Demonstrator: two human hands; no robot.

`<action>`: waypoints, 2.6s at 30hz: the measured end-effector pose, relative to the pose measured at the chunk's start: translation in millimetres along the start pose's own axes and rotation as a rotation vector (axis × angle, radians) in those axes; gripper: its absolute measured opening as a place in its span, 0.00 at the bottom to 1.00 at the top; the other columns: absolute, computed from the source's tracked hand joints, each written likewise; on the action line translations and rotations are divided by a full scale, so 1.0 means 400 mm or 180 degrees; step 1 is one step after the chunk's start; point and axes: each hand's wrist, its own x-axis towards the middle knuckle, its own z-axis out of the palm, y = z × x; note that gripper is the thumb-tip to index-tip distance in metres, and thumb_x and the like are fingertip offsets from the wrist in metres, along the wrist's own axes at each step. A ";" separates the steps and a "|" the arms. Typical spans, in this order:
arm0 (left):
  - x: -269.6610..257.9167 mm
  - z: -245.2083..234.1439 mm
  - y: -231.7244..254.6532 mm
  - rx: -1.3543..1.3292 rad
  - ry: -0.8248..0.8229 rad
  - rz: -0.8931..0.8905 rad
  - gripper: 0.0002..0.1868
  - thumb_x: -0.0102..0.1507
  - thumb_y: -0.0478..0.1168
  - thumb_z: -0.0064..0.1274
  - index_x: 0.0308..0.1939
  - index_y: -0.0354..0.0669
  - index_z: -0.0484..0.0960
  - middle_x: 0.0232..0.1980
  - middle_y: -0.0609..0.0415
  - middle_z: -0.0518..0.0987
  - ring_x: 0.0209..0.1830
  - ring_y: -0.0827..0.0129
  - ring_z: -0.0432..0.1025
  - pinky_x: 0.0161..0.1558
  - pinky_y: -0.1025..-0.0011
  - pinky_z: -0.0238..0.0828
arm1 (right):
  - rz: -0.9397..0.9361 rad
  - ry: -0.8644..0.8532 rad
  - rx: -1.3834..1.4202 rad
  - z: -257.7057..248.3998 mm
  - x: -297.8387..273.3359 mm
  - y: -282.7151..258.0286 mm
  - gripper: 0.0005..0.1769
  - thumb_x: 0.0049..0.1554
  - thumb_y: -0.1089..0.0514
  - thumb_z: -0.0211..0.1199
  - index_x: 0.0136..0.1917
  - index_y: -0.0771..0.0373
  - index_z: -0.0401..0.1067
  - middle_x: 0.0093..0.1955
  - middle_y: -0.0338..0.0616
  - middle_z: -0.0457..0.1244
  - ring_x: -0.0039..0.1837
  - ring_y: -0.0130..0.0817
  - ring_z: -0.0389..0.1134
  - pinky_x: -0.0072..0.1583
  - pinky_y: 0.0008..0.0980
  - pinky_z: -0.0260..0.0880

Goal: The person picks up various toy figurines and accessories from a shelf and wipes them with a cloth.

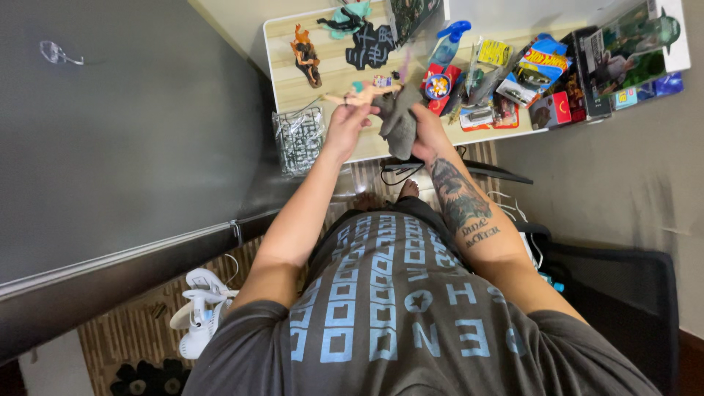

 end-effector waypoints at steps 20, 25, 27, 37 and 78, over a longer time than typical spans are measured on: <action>-0.014 -0.133 -0.029 0.1105 0.0766 0.0134 0.26 0.69 0.36 0.53 0.65 0.47 0.55 0.48 0.51 0.79 0.34 0.71 0.77 0.27 0.76 0.71 | -0.0589 0.0894 -0.0954 -0.285 0.066 0.103 0.08 0.65 0.57 0.57 0.52 0.62 0.72 0.47 0.43 0.69 0.46 0.32 0.70 0.49 0.33 0.70; -0.021 -0.148 -0.051 0.1100 0.0745 0.0010 0.33 0.70 0.34 0.56 0.76 0.49 0.59 0.41 0.52 0.68 0.32 0.75 0.62 0.31 0.77 0.59 | -0.0306 0.0650 -0.0598 -0.244 0.055 0.092 0.09 0.64 0.57 0.55 0.52 0.63 0.72 0.48 0.40 0.69 0.49 0.32 0.72 0.52 0.33 0.74; -0.004 -0.137 -0.040 0.0581 0.0929 -0.0597 0.31 0.68 0.39 0.49 0.74 0.54 0.57 0.47 0.59 0.77 0.37 0.78 0.75 0.34 0.81 0.71 | -0.0261 0.0569 -0.0618 -0.221 0.056 0.096 0.09 0.64 0.56 0.54 0.52 0.62 0.71 0.49 0.40 0.69 0.50 0.31 0.71 0.52 0.33 0.73; -0.015 0.095 0.020 0.1931 0.1046 0.0029 0.23 0.65 0.44 0.59 0.64 0.48 0.78 0.37 0.52 0.87 0.31 0.70 0.79 0.31 0.72 0.73 | -0.0189 0.0100 -0.0918 -0.093 0.071 0.115 0.11 0.63 0.58 0.55 0.58 0.61 0.71 0.50 0.38 0.69 0.48 0.28 0.71 0.50 0.29 0.73; -0.051 0.006 -0.001 0.1516 0.0813 -0.0957 0.24 0.63 0.53 0.59 0.54 0.40 0.85 0.36 0.59 0.85 0.28 0.78 0.75 0.26 0.79 0.66 | -0.0408 0.0239 -0.1408 0.026 -0.066 -0.009 0.19 0.65 0.51 0.58 0.65 0.62 0.72 0.51 0.35 0.70 0.49 0.24 0.70 0.51 0.25 0.69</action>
